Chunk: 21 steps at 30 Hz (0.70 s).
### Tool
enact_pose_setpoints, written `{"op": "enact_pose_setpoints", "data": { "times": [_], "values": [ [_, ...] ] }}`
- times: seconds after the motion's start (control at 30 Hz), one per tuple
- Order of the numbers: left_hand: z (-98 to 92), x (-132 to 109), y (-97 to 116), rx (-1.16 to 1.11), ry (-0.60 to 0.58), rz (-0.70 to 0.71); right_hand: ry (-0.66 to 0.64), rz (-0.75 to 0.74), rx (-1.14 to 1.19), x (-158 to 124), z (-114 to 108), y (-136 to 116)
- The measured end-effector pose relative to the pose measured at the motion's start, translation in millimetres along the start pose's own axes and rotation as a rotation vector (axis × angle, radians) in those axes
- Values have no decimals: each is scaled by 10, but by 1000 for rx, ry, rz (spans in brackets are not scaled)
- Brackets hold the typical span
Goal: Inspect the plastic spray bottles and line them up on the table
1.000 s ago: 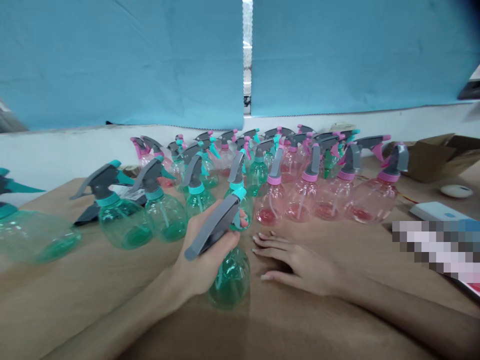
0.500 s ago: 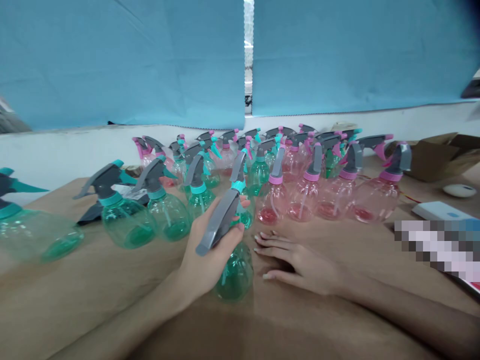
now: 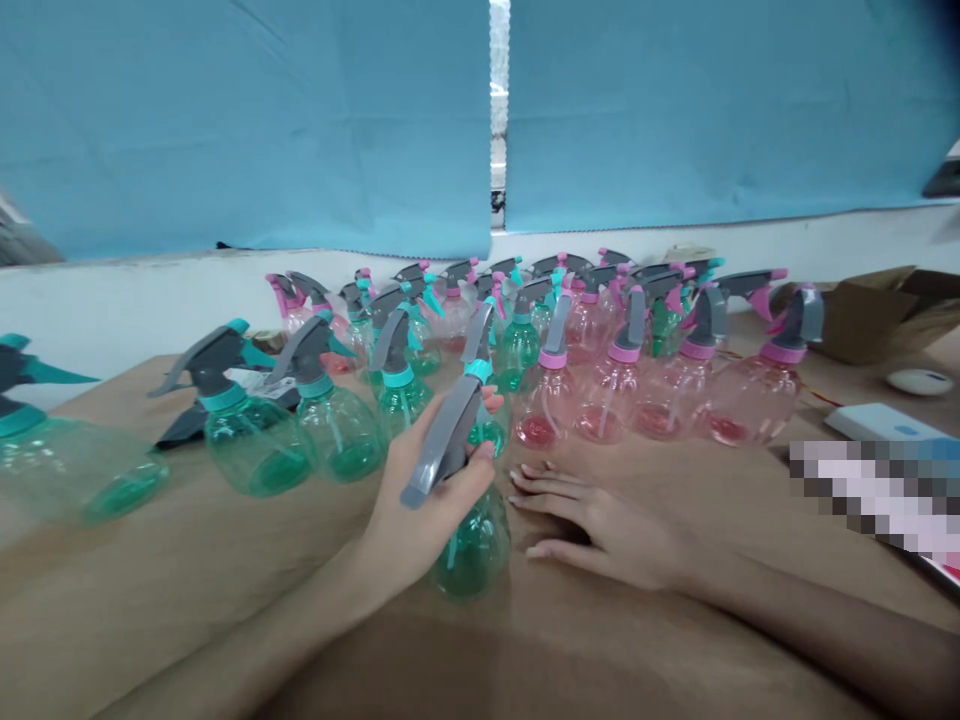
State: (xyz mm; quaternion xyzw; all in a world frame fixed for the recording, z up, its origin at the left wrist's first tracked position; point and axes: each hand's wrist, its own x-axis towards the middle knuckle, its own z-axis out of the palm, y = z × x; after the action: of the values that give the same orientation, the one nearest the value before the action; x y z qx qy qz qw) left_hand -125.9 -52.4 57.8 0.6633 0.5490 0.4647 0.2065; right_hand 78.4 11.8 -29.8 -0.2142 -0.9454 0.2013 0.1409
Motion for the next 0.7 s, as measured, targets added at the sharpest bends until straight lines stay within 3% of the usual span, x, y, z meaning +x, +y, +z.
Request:
{"op": "enact_pose_setpoints", "data": {
  "times": [0.7],
  "values": [
    [35, 42, 28, 62, 37, 30, 1, -5, 5, -7, 29, 36]
  ]
}}
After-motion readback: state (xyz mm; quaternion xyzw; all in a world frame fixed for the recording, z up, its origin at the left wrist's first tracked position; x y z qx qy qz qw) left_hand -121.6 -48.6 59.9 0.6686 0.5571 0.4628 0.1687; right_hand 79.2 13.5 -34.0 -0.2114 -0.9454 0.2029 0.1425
